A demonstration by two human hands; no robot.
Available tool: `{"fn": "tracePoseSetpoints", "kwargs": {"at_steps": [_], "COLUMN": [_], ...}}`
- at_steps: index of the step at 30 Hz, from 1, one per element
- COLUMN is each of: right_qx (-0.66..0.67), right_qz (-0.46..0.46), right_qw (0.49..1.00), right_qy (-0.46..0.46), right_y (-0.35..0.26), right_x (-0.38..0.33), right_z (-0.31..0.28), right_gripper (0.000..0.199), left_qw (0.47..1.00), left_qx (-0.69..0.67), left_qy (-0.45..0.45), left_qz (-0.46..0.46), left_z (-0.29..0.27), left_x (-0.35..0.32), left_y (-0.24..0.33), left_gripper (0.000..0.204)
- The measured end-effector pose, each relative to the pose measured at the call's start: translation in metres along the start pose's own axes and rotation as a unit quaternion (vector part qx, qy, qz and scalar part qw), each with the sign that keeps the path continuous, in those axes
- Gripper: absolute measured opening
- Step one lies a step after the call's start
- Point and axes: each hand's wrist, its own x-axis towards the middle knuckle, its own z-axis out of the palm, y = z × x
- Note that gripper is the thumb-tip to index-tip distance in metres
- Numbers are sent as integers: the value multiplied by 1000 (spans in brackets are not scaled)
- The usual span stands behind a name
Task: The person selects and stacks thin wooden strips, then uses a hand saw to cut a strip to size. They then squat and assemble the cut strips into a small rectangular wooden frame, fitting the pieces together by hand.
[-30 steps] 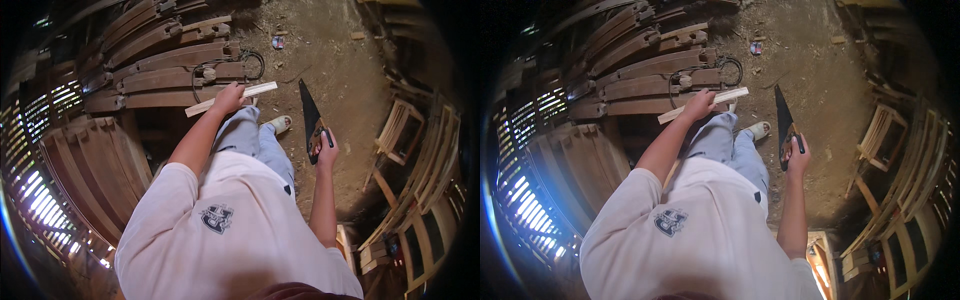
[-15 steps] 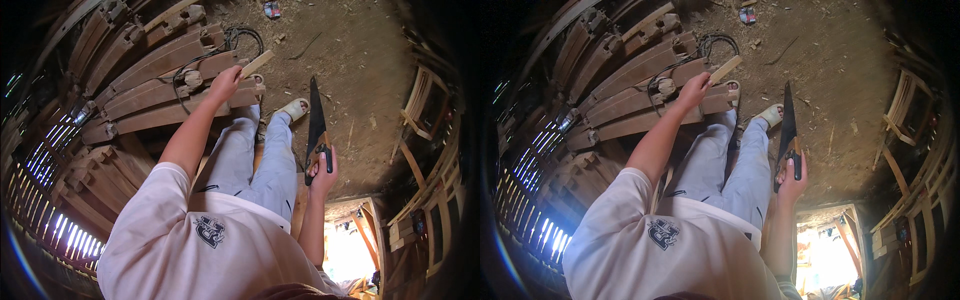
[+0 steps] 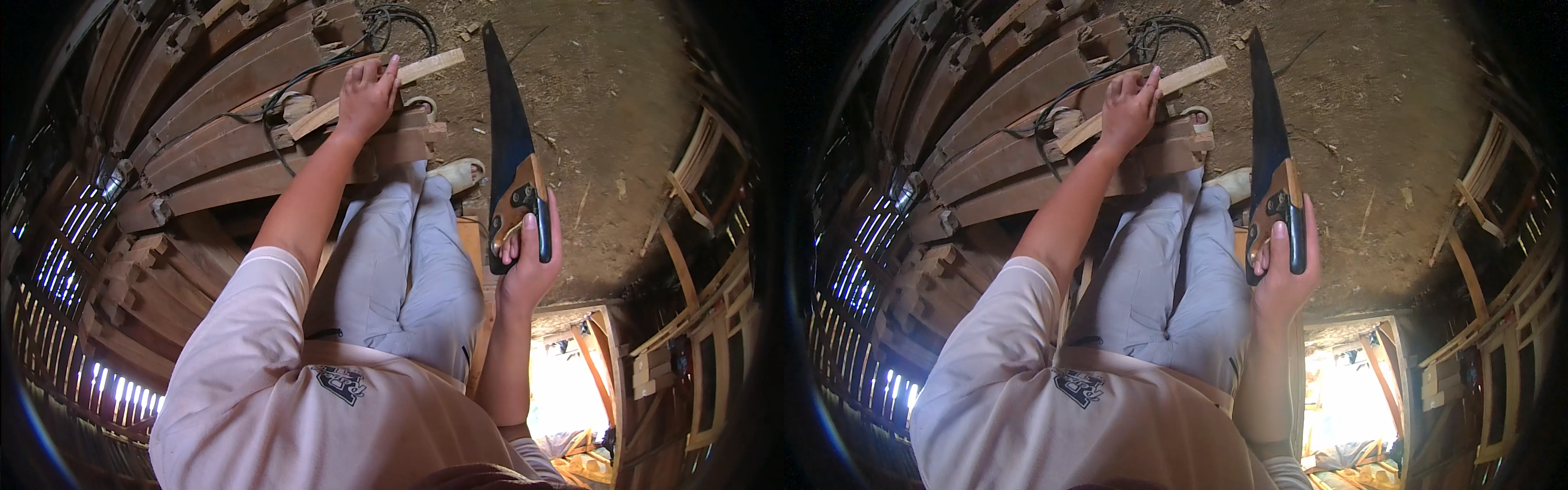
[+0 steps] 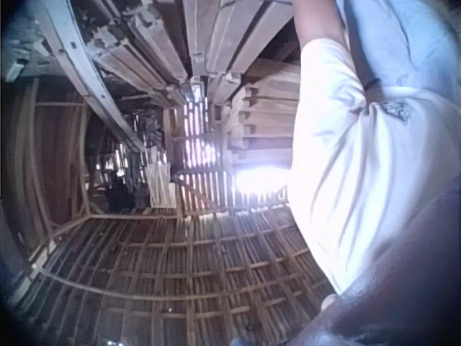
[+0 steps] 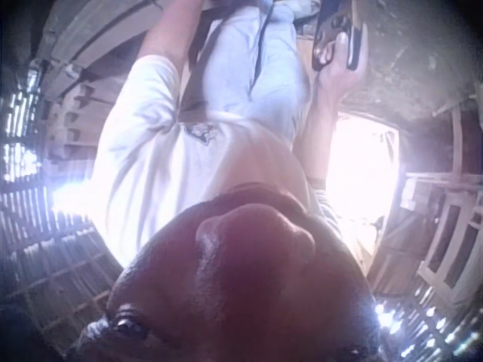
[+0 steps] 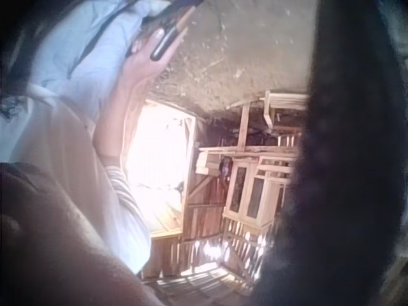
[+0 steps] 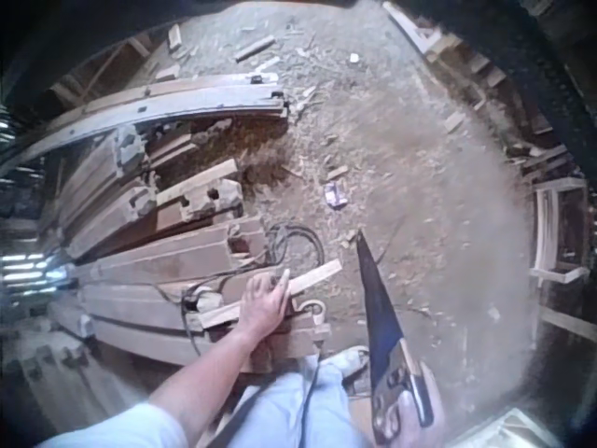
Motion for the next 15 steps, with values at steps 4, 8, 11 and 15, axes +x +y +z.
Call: {"fn": "tracePoseSetpoints", "kwargs": {"at_steps": [4,8,11,15], "right_qx": [-21,-76,-162,-146], "right_qz": [-18,-61,-144,-79], "right_qw": [999,994,974,981], "right_qy": [-21,-51,-61,-102], "right_y": [-1,-7,-6,-17], "right_x": [6,12,29,38], "right_z": [13,22,25,42], "right_gripper": [53,53,50,49], "left_qw": [999,994,991,992], "left_qx": [-14,-51,-53,-51], "left_qy": [7,-17,-67,-69], "left_qz": [41,91,108,92], "left_z": [-2,3,3,8], "left_x": [12,29,32,28], "left_y": [-11,-16,-18,-17], "left_gripper": [43,35,27,24]}}
